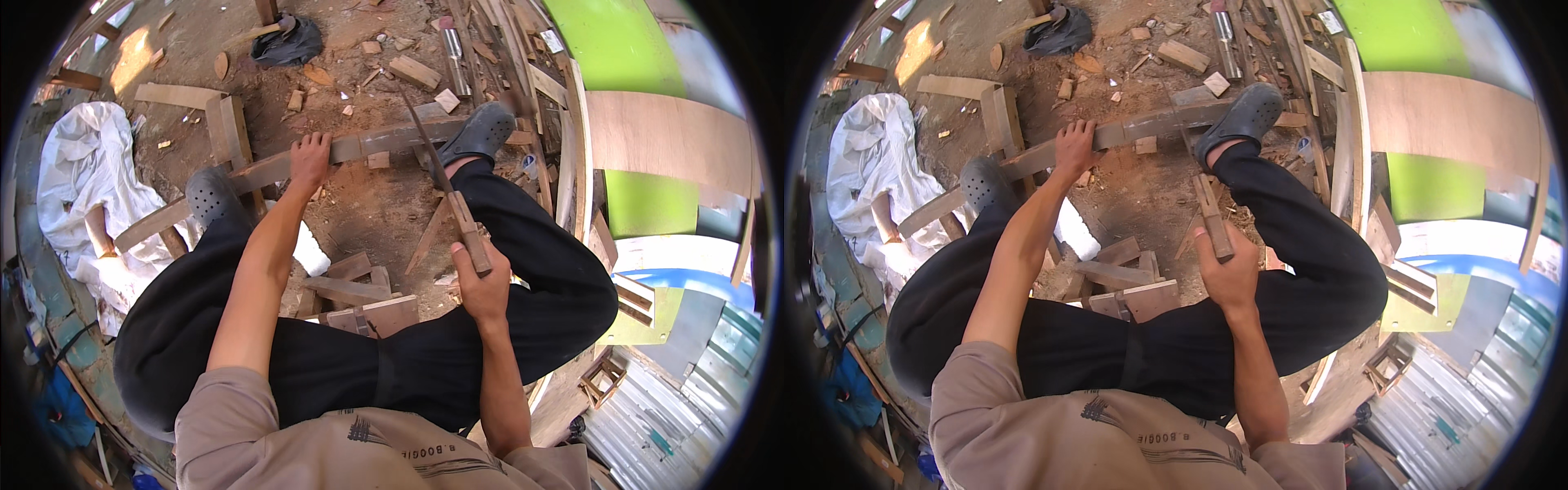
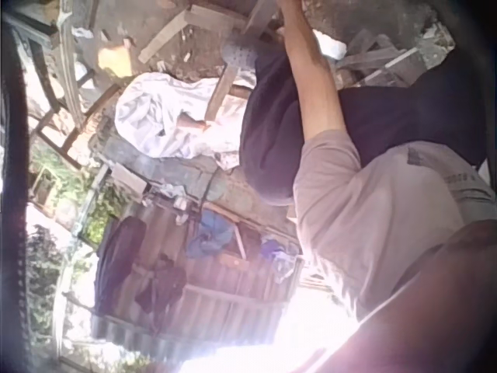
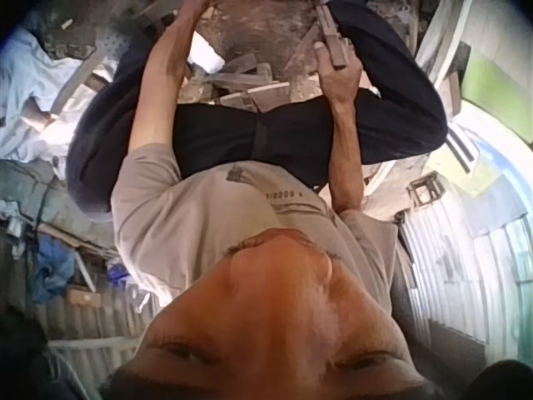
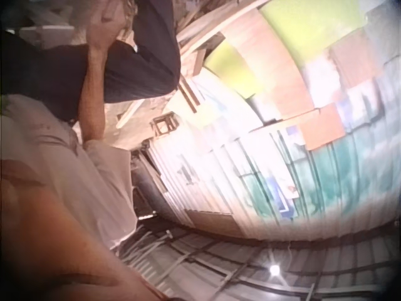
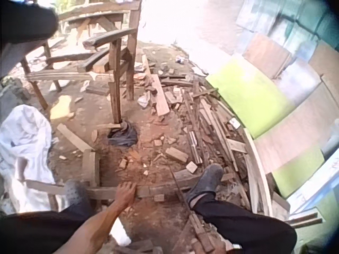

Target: The person sits cross-legged on the ground and uses a metal file to sharpen a long metal bar. They hold the bar with one hand and file it with the other, occasionally repositioning the bar to work on different sections.

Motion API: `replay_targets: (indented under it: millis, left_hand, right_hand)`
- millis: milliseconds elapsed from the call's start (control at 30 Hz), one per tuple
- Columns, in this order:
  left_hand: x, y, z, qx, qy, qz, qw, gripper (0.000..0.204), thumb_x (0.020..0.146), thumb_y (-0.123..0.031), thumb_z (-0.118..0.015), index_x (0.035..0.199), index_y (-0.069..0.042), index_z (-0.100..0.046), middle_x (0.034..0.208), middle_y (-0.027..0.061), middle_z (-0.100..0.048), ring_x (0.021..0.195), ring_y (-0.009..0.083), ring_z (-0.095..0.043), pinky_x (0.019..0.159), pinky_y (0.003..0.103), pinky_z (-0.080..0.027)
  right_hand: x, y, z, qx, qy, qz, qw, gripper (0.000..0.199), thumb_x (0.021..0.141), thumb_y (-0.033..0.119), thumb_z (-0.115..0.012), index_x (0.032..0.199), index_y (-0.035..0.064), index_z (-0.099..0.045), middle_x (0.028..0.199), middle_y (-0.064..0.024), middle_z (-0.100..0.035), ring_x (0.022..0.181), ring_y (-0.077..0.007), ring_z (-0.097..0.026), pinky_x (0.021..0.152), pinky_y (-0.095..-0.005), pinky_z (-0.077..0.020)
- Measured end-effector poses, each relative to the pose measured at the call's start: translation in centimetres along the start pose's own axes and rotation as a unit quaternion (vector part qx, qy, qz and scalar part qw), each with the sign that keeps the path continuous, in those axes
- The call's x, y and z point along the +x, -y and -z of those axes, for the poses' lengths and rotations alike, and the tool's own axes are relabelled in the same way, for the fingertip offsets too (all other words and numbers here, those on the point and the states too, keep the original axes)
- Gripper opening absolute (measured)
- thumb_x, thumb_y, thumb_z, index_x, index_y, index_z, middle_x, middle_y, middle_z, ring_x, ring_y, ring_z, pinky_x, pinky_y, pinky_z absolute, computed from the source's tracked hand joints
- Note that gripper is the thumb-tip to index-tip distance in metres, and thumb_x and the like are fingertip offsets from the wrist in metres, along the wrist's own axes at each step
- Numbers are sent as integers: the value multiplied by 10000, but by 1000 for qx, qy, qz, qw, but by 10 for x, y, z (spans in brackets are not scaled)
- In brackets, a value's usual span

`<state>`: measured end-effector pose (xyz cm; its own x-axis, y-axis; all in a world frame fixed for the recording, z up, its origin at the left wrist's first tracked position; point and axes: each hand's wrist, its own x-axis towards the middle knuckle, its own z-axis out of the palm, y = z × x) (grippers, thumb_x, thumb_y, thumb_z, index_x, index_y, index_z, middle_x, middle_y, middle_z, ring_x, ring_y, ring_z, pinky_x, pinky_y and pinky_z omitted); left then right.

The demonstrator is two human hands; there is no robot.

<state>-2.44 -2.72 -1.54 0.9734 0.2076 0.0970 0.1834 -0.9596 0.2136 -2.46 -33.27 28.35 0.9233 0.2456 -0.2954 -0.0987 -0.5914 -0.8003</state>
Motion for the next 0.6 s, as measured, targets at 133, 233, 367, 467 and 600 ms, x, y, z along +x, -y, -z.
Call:
replay_targets:
  millis: [133,233,367,467,600]
  left_hand:
    - [24,18,-3,-18,164,35,986,699,704,-385,-832,1276,-103,-546,1163,137,-662,1013,355,-686,830,475,-560]
    - [35,19,7,-50,238,24,970,719,708,-419,-821,1292,-105,-542,1135,139,-679,1011,358,-687,835,474,-562]
    - [35,22,10,-54,257,13,965,736,712,-456,-800,1300,-97,-540,1029,180,-719,953,381,-700,814,475,-562]
    - [37,24,13,-66,266,11,962,736,717,-470,-793,1295,-94,-539,1035,185,-722,948,386,-703,806,473,-563]
    - [36,21,14,-49,263,20,963,750,716,-488,-795,1299,-98,-529,1082,158,-701,1017,359,-675,870,498,-526]
  right_hand:
    - [-5,2,-13,18,16,-25,999,220,934,182,-687,826,-4,-641,621,-22,-552,578,-82,-496,542,-292,-404]
    - [-9,3,-24,34,46,-47,997,183,941,192,-704,906,18,-661,711,20,-560,651,-76,-491,590,-280,-403]
    - [-13,-3,-46,55,29,-28,998,219,951,204,-693,1026,8,-633,781,-45,-644,727,-95,-593,668,-282,-485]
    - [-10,-2,-57,41,17,-31,999,244,946,213,-702,1030,2,-613,794,-69,-665,732,-107,-618,671,-301,-504]
    - [-3,-2,-57,38,32,-93,994,305,933,229,-698,1061,-3,-547,851,-173,-711,774,-295,-717,709,-398,-538]
